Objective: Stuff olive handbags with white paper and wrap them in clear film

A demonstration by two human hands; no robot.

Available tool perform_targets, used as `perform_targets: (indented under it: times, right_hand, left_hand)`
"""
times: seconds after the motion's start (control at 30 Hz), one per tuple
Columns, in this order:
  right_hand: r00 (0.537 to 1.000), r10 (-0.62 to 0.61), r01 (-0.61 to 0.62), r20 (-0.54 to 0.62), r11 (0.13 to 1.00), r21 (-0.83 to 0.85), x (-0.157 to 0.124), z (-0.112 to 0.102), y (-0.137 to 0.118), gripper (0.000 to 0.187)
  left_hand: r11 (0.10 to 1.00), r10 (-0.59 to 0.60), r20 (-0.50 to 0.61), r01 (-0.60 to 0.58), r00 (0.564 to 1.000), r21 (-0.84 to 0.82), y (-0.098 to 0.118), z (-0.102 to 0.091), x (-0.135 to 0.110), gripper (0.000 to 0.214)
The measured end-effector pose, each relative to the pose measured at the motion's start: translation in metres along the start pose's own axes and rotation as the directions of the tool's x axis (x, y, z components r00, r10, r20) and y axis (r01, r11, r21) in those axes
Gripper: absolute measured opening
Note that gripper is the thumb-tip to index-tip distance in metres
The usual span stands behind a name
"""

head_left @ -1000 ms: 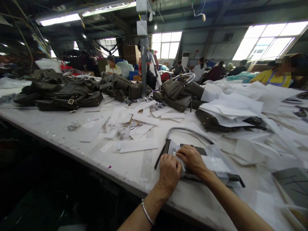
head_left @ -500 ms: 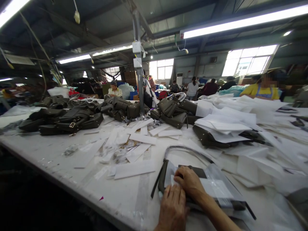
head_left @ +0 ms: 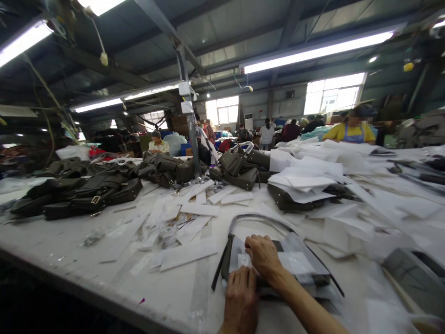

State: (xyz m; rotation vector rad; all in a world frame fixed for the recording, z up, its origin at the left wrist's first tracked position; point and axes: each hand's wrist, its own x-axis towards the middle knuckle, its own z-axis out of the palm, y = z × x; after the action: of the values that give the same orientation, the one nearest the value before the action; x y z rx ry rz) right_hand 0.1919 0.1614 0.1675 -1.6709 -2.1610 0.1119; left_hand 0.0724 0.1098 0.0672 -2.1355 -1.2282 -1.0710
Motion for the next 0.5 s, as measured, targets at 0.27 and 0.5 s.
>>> perform_targets:
  times: [0.27, 0.5]
  right_hand:
    - [0.931, 0.265, -0.203, -0.251, 0.947, 0.248, -0.123, -0.132, 0.094, 0.016]
    - [0.607, 0.685, -0.702, -0.403, 0.700, 0.133, -0.247, -0.196, 0.247, 0.026]
  left_hand:
    - [0.997, 0.071, 0.197, -0.074, 0.978, 0.009, -0.002, -0.029, 0.013, 0.036]
    - [0.989, 0.130, 0.209, -0.142, 0.969, 0.046, -0.003, -0.035, 0.019, 0.029]
